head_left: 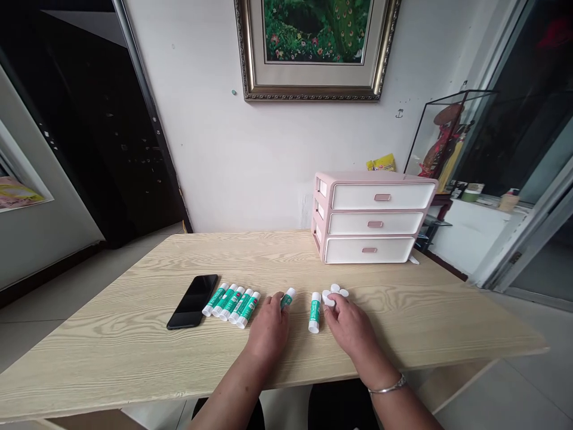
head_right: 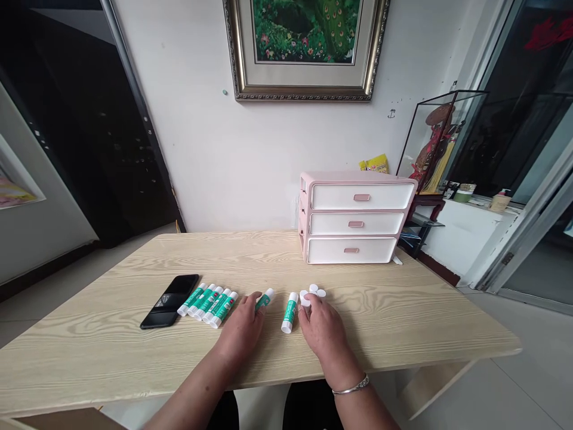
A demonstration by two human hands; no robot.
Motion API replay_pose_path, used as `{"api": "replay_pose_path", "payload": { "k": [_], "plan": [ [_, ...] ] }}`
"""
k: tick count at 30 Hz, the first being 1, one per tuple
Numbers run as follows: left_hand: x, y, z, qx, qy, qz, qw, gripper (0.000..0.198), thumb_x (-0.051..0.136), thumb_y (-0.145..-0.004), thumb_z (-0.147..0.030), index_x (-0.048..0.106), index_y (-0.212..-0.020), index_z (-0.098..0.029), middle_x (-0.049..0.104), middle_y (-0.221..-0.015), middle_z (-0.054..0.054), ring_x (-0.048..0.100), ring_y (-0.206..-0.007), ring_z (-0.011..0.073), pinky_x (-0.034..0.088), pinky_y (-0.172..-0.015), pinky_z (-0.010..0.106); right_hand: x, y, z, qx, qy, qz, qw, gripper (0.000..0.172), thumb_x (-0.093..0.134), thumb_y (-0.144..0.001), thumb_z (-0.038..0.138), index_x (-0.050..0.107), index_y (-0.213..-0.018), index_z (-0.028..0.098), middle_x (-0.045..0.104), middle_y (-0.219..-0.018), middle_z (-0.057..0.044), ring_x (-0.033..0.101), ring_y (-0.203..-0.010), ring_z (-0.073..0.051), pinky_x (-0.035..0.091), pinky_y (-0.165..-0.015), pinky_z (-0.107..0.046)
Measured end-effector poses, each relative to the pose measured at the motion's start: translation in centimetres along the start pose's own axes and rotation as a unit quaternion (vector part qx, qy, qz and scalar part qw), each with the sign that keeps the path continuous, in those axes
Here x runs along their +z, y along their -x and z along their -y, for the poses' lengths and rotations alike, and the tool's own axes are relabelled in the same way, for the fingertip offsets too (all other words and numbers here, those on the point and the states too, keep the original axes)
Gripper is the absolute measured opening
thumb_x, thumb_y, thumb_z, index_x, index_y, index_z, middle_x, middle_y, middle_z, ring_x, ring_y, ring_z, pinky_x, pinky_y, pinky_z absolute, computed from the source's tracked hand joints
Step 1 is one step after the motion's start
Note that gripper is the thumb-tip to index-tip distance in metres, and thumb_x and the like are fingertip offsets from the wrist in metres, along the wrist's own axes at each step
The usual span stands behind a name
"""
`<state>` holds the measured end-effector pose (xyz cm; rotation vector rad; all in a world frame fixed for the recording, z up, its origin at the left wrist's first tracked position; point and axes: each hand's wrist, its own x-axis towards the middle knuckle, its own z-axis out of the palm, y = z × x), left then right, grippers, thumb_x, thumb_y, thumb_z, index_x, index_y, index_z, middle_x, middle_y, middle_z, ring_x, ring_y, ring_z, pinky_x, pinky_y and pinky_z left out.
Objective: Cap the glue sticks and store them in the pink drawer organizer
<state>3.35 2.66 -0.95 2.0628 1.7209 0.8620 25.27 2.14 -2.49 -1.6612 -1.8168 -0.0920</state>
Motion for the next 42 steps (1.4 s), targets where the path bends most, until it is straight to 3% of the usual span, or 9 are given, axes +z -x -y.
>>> {"api": "replay_pose_path", "payload": {
  "k": [6,12,15,18,23,28,33,42],
  "plan": [
    [0.9,0.1,-2.7,0.004,-0.025,0.03,0.999,0.036,0.043,-0.098,-0.032,0.059,-0.128,-0.02,0.065,-0.125,0.015,0.068,-0.1,0.0273,0.047,-0.083,0.034,-0.2,0.0,0.0,0.009,0.015,0.013,1.0,0.027,0.05,-0.095,0.036,0.065,-0.112,0.02,0.074,-0.09,-0.008,0.069,-0.079,-0.024,0.048,-0.07,-0.035],
    [-0.7,1.1,-3.7,0.029,0.004,0.042,0.999,0.036,0.047,-0.097,-0.038,0.065,-0.124,-0.022,0.067,-0.121,0.015,0.068,-0.097,0.0268,0.049,-0.081,0.035,0.1,-0.1,-0.2,0.0,0.028,0.008,1.0,0.032,0.046,-0.098,0.035,0.064,-0.12,0.02,0.075,-0.096,-0.01,0.07,-0.085,-0.026,0.049,-0.072,-0.036],
    [-2.2,1.6,-3.0,0.044,-0.001,-0.023,0.999,0.034,0.046,-0.098,-0.041,0.068,-0.117,-0.023,0.069,-0.112,0.012,0.065,-0.099,0.0265,0.049,-0.085,0.036,0.0,-0.1,-0.1,-0.006,0.034,0.012,0.999,0.033,0.046,-0.098,0.034,0.064,-0.122,0.021,0.075,-0.098,-0.01,0.07,-0.087,-0.026,0.049,-0.074,-0.036],
    [-4.2,1.7,-1.6,0.046,-0.087,-0.1,0.99,0.029,0.048,-0.096,-0.035,0.07,-0.111,-0.023,0.069,-0.104,0.011,0.062,-0.102,0.0274,0.046,-0.092,0.038,-0.1,-0.1,0.0,-0.004,0.03,0.018,0.999,0.031,0.048,-0.097,0.032,0.065,-0.121,0.022,0.075,-0.1,-0.009,0.07,-0.088,-0.026,0.048,-0.075,-0.036],
    [-6.2,1.1,1.6,-0.001,-0.281,-0.121,0.952,0.025,0.052,-0.093,-0.028,0.072,-0.099,-0.015,0.068,-0.102,0.016,0.058,-0.103,0.0333,0.043,-0.094,0.044,-0.2,0.1,0.1,-0.009,0.025,0.018,0.999,0.028,0.05,-0.096,0.032,0.065,-0.117,0.022,0.073,-0.099,-0.008,0.069,-0.086,-0.025,0.047,-0.074,-0.035],
    [-5.6,1.1,3.1,0.007,-0.34,-0.103,0.935,0.023,0.054,-0.092,-0.029,0.071,-0.098,-0.015,0.068,-0.104,0.017,0.058,-0.103,0.0341,0.044,-0.091,0.044,-0.2,0.1,0.2,-0.003,0.023,0.017,1.0,0.024,0.052,-0.095,0.032,0.064,-0.113,0.021,0.073,-0.097,-0.008,0.068,-0.082,-0.024,0.044,-0.07,-0.034],
    [-4.6,1.3,3.1,0.017,-0.314,-0.093,0.945,0.021,0.056,-0.091,-0.027,0.071,-0.101,-0.016,0.069,-0.108,0.017,0.058,-0.108,0.0345,0.044,-0.092,0.044,-0.1,0.1,0.1,0.003,0.035,0.013,0.999,0.018,0.054,-0.095,0.032,0.062,-0.107,0.02,0.073,-0.095,-0.009,0.068,-0.083,-0.025,0.043,-0.069,-0.035],
    [-3.4,0.6,2.2,0.038,-0.275,-0.02,0.961,0.019,0.053,-0.094,-0.023,0.069,-0.1,-0.016,0.071,-0.104,0.014,0.062,-0.108,0.0312,0.046,-0.095,0.042,0.3,0.2,0.3,0.001,0.061,-0.003,0.998,0.008,0.057,-0.092,0.027,0.057,-0.096,0.021,0.072,-0.086,-0.006,0.068,-0.078,-0.024,0.041,-0.065,-0.032]
  ]
}}
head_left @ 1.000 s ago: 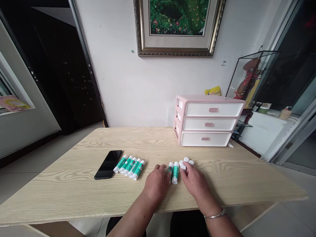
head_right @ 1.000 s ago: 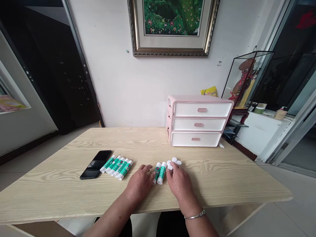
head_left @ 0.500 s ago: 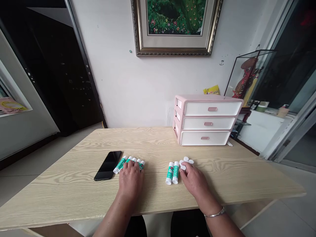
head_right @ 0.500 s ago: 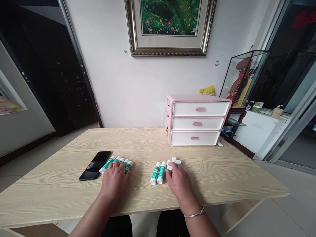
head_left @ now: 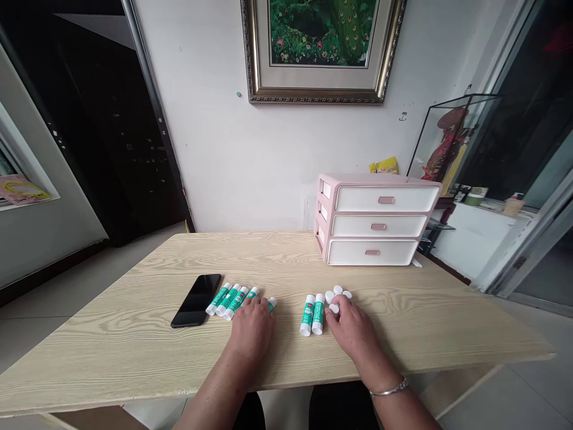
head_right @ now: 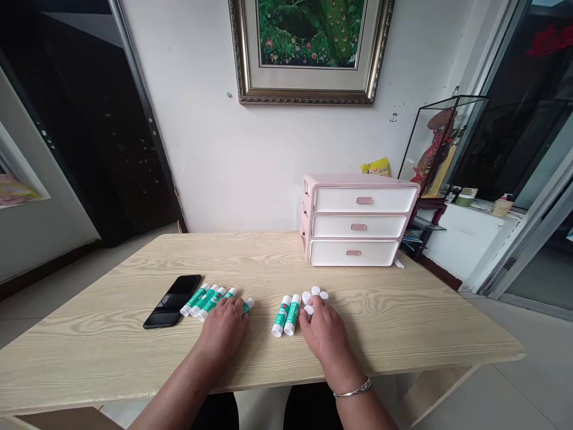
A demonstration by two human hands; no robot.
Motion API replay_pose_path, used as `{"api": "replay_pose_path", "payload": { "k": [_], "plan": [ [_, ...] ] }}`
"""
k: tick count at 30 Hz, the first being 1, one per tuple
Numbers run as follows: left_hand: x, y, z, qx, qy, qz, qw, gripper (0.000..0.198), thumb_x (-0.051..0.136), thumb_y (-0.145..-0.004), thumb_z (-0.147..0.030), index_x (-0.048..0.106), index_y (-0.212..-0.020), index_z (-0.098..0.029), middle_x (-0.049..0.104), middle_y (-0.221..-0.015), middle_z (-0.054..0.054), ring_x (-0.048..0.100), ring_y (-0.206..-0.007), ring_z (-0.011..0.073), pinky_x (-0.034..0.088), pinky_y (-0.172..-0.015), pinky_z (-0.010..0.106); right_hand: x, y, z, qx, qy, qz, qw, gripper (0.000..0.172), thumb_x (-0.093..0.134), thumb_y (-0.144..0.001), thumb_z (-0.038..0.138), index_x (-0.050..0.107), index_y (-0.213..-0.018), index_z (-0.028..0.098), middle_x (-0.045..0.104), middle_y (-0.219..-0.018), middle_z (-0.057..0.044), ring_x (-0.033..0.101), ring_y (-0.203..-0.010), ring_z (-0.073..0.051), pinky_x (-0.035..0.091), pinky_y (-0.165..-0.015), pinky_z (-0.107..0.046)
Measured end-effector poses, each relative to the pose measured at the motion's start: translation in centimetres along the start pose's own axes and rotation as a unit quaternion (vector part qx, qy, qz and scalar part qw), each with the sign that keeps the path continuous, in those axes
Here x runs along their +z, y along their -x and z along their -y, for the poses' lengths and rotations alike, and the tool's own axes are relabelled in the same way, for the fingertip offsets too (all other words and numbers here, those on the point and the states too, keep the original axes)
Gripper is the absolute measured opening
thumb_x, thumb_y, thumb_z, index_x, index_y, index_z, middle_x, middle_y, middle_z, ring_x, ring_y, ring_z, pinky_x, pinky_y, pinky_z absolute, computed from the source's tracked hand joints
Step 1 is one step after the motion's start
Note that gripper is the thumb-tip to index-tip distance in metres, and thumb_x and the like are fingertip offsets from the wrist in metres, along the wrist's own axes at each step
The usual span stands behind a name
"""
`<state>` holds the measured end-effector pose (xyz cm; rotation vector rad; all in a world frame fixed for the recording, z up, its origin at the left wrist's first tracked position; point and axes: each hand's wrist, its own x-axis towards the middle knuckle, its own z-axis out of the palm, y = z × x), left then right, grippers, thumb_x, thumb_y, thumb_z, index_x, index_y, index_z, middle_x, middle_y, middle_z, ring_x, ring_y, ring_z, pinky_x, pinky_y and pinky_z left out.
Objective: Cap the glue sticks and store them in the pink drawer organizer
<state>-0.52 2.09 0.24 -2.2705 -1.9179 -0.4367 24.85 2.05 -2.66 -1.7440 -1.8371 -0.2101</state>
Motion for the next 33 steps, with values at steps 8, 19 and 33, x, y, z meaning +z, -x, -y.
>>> {"api": "replay_pose_path", "payload": {
  "k": [8,19,33],
  "plan": [
    [-0.9,-0.8,-1.4,0.072,0.349,0.027,0.934,0.032,0.043,-0.101,-0.039,0.058,-0.12,-0.018,0.068,-0.111,0.012,0.063,-0.101,0.0248,0.049,-0.09,0.038,-0.9,-0.2,0.2,0.034,-0.184,-0.057,0.981,0.015,0.055,-0.092,0.032,0.058,-0.101,0.021,0.071,-0.08,-0.004,0.067,-0.071,-0.021,0.047,-0.065,-0.03],
    [-0.3,-0.5,-0.8,0.033,0.59,0.136,0.795,0.04,0.05,-0.096,-0.051,0.055,-0.123,-0.022,0.06,-0.085,-0.001,0.05,-0.06,0.0116,0.046,-0.06,0.026,-2.7,-1.6,5.3,-0.014,-0.446,-0.031,0.894,0.03,0.053,-0.098,0.047,0.062,-0.108,0.02,0.07,-0.088,-0.005,0.064,-0.074,-0.016,0.053,-0.067,-0.026],
    [-2.2,-0.2,-0.9,0.051,0.564,0.096,0.819,0.027,0.047,-0.085,-0.022,0.064,-0.107,-0.021,0.066,-0.099,0.002,0.056,-0.086,0.0179,0.045,-0.081,0.029,-1.0,-1.8,6.5,-0.041,-0.408,0.012,0.912,0.029,0.053,-0.1,0.043,0.063,-0.116,0.022,0.071,-0.096,-0.004,0.064,-0.081,-0.017,0.05,-0.073,-0.028]
  ]
}}
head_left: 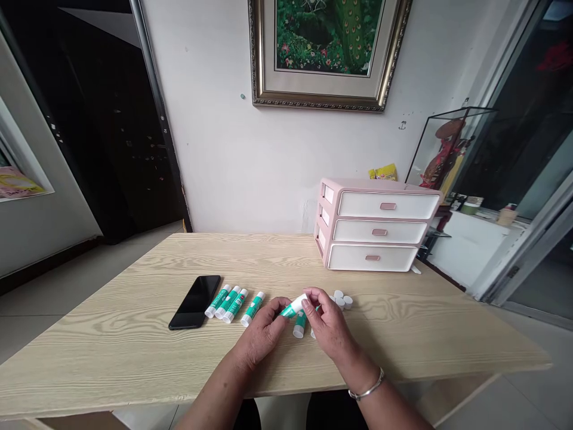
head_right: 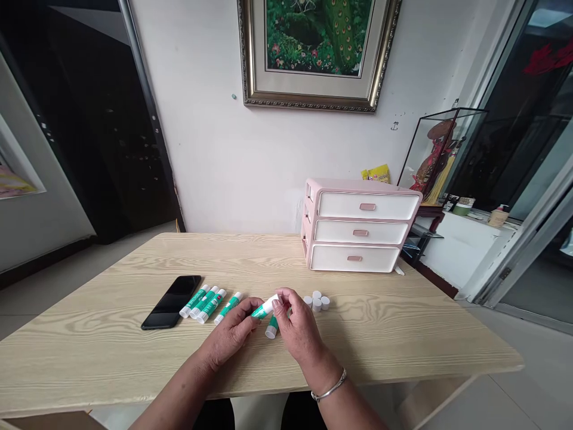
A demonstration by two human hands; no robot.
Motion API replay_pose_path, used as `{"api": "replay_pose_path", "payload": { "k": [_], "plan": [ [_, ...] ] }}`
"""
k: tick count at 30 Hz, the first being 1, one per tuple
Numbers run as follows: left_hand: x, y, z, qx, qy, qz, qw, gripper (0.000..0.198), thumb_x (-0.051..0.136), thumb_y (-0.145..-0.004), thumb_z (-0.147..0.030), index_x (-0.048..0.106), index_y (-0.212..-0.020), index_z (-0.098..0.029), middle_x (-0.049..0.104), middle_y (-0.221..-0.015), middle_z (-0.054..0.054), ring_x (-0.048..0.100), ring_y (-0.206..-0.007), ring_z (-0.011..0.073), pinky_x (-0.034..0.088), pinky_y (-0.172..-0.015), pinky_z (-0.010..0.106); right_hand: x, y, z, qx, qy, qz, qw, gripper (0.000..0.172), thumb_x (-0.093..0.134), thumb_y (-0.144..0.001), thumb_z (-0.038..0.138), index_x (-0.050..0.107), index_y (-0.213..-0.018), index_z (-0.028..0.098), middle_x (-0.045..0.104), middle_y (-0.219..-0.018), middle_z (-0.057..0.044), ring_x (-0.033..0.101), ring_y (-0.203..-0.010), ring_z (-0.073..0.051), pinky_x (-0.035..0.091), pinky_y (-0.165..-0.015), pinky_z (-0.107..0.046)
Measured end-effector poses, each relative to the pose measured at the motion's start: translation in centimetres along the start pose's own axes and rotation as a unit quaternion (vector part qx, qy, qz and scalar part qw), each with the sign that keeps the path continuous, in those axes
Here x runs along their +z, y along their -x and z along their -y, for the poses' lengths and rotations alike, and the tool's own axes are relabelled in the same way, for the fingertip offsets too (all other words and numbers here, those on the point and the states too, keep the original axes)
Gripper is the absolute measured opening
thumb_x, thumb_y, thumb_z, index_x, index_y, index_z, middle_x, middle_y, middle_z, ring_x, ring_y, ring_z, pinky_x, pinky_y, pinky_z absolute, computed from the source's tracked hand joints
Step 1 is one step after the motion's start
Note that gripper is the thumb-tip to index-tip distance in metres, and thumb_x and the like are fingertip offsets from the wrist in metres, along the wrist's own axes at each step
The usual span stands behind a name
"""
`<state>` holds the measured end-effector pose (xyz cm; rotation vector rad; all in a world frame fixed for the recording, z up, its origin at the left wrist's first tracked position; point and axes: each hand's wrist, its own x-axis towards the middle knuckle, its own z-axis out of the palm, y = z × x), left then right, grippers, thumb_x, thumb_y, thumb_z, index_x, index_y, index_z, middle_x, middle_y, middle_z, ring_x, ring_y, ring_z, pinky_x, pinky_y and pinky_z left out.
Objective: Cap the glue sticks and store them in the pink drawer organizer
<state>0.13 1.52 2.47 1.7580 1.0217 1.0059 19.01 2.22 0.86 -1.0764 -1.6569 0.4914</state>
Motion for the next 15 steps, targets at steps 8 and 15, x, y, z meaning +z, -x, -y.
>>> {"api": "replay_pose_path", "payload": {
  "k": [8,15],
  "plan": [
    [-0.1,0.2,-0.5,-0.014,0.045,0.019,0.999,0.027,0.051,-0.088,-0.029,0.064,-0.11,-0.02,0.068,-0.103,0.003,0.058,-0.089,0.0184,0.045,-0.081,0.029,0.3,0.5,0.9,-0.021,0.022,0.029,0.999,0.03,0.053,-0.099,0.042,0.067,-0.118,0.023,0.073,-0.103,-0.006,0.068,-0.09,-0.019,0.054,-0.078,-0.03],
    [-0.3,0.1,0.0,-0.018,0.04,0.002,0.999,0.04,0.05,-0.094,-0.05,0.071,-0.095,-0.016,0.07,-0.091,0.005,0.06,-0.089,0.0218,0.045,-0.083,0.031,0.5,1.5,3.0,-0.1,0.068,0.068,0.99,0.037,0.054,-0.098,0.028,0.06,-0.135,0.025,0.073,-0.116,-0.008,0.068,-0.102,-0.022,0.055,-0.091,-0.037]
  ]
}}
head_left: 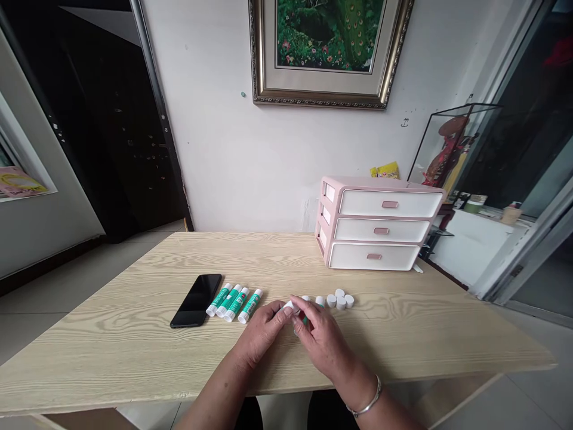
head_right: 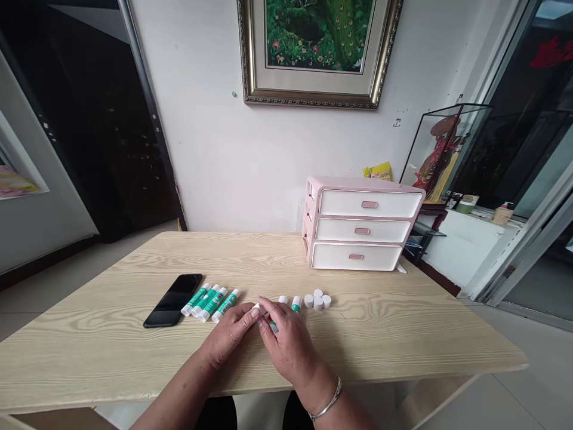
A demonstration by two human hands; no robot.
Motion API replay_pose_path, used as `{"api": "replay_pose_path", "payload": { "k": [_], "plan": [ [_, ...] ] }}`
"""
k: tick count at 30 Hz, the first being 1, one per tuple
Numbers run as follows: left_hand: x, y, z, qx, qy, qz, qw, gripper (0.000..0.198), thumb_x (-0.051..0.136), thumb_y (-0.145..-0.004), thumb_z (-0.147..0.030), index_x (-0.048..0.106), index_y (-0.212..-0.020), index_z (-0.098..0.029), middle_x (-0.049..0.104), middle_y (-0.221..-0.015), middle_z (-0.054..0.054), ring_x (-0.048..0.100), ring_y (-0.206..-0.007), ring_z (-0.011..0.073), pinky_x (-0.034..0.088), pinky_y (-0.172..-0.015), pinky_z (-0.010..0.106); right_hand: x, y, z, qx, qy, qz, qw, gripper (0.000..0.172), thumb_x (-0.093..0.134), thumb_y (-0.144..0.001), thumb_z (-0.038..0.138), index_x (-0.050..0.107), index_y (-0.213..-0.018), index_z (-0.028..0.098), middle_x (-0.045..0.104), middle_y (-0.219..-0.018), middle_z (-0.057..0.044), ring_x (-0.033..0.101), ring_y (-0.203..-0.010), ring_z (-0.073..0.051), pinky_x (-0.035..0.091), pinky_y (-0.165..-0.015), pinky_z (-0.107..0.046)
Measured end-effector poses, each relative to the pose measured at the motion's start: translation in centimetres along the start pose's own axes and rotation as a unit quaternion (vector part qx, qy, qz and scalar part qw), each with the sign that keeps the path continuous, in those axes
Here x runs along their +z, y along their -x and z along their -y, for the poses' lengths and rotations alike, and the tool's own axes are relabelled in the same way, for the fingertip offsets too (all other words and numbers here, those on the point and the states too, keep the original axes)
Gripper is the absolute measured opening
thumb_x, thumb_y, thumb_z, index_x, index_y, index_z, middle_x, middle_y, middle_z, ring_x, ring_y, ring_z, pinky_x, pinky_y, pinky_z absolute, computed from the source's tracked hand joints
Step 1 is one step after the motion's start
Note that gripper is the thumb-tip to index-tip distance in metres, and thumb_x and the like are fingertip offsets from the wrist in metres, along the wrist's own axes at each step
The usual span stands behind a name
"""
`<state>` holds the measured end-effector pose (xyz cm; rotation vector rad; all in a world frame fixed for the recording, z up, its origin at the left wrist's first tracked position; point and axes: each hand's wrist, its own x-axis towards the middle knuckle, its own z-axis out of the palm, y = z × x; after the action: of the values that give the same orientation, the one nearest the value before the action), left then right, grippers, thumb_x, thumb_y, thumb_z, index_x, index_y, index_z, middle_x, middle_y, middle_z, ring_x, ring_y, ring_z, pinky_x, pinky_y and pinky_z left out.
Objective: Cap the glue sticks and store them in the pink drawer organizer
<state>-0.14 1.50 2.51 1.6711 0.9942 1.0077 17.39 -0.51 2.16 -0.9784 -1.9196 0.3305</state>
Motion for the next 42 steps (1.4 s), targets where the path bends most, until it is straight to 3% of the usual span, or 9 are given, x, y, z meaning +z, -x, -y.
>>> {"api": "replay_pose_path", "payload": {
  "k": [4,8,11,16,23,28,32,35,42],
  "plan": [
    [-0.1,0.0,0.6,-0.012,-0.007,-0.005,1.0,0.054,0.05,-0.091,-0.062,0.071,-0.081,-0.014,0.067,-0.078,0.004,0.057,-0.078,0.0198,0.043,-0.075,0.029,0.2,0.4,0.8,-0.021,0.0,0.018,1.0,0.041,0.054,-0.097,0.023,0.058,-0.138,0.026,0.07,-0.124,-0.009,0.067,-0.109,-0.023,0.054,-0.095,-0.039],
    [-0.4,0.2,0.5,-0.034,-0.033,-0.047,0.998,0.055,0.049,-0.088,-0.066,0.057,-0.063,-0.018,0.047,-0.06,-0.002,0.041,-0.062,0.0139,0.033,-0.061,0.027,0.2,1.1,-0.8,0.018,-0.017,-0.005,1.0,0.039,0.055,-0.098,0.025,0.058,-0.137,0.027,0.073,-0.111,-0.006,0.068,-0.096,-0.02,0.055,-0.087,-0.035],
    [-0.6,0.4,0.3,-0.049,-0.031,-0.051,0.997,0.053,0.044,-0.088,-0.064,0.045,-0.057,-0.021,0.04,-0.057,-0.003,0.035,-0.058,0.0133,0.028,-0.058,0.028,-0.4,1.5,-3.2,0.067,-0.035,-0.065,0.995,0.035,0.054,-0.099,0.03,0.062,-0.132,0.025,0.074,-0.101,-0.005,0.068,-0.085,-0.019,0.055,-0.08,-0.033],
    [-0.6,0.6,0.0,-0.05,-0.018,-0.054,0.997,0.045,0.044,-0.086,-0.056,0.044,-0.057,-0.022,0.042,-0.057,-0.003,0.037,-0.058,0.014,0.029,-0.059,0.029,-2.4,1.3,-7.1,0.154,-0.069,-0.183,0.969,0.033,0.057,-0.096,0.039,0.066,-0.121,0.019,0.075,-0.1,-0.008,0.069,-0.086,-0.021,0.055,-0.078,-0.033],
    [-0.5,0.4,0.6,-0.06,-0.045,-0.087,0.993,0.044,0.044,-0.088,-0.055,0.046,-0.059,-0.022,0.047,-0.06,-0.001,0.043,-0.061,0.0161,0.032,-0.061,0.029,-4.9,0.8,-9.2,0.252,-0.04,-0.27,0.928,0.038,0.056,-0.09,0.042,0.066,-0.116,0.017,0.074,-0.099,-0.01,0.069,-0.087,-0.024,0.054,-0.078,-0.036],
    [-0.4,-0.3,1.8,-0.089,-0.188,-0.155,0.966,0.051,0.044,-0.092,-0.066,0.053,-0.068,-0.022,0.051,-0.06,-0.002,0.048,-0.063,0.0181,0.032,-0.062,0.03,-5.5,0.9,-9.2,0.266,0.125,-0.263,0.919,0.036,0.051,-0.085,0.033,0.068,-0.11,0.015,0.071,-0.11,-0.015,0.065,-0.102,-0.029,0.049,-0.091,-0.044],
    [0.3,-0.6,2.3,-0.084,-0.282,-0.155,0.943,0.042,0.043,-0.097,-0.057,0.063,-0.091,-0.02,0.07,-0.088,0.007,0.062,-0.082,0.0243,0.037,-0.069,0.032,-5.3,1.1,-8.7,0.252,0.2,-0.228,0.919,0.031,0.05,-0.082,0.026,0.069,-0.105,0.018,0.071,-0.11,-0.014,0.061,-0.108,-0.031,0.045,-0.098,-0.045],
    [0.8,-0.4,2.3,-0.075,-0.323,-0.15,0.931,0.038,0.042,-0.1,-0.046,0.064,-0.113,-0.018,0.07,-0.114,0.013,0.065,-0.102,0.0275,0.042,-0.079,0.033,-5.1,1.3,-8.5,0.228,0.235,-0.182,0.927,0.028,0.051,-0.083,0.022,0.069,-0.104,0.02,0.071,-0.11,-0.012,0.061,-0.107,-0.031,0.045,-0.099,-0.045],
    [1.3,-0.2,2.0,-0.057,-0.393,-0.12,0.91,0.035,0.046,-0.099,-0.04,0.068,-0.118,-0.021,0.071,-0.113,0.013,0.067,-0.104,0.0269,0.045,-0.083,0.033,-4.5,1.8,-9.9,0.217,0.261,-0.136,0.931,0.033,0.051,-0.083,0.015,0.069,-0.11,0.02,0.07,-0.117,-0.011,0.06,-0.109,-0.03,0.045,-0.1,-0.044]
  ]
}}
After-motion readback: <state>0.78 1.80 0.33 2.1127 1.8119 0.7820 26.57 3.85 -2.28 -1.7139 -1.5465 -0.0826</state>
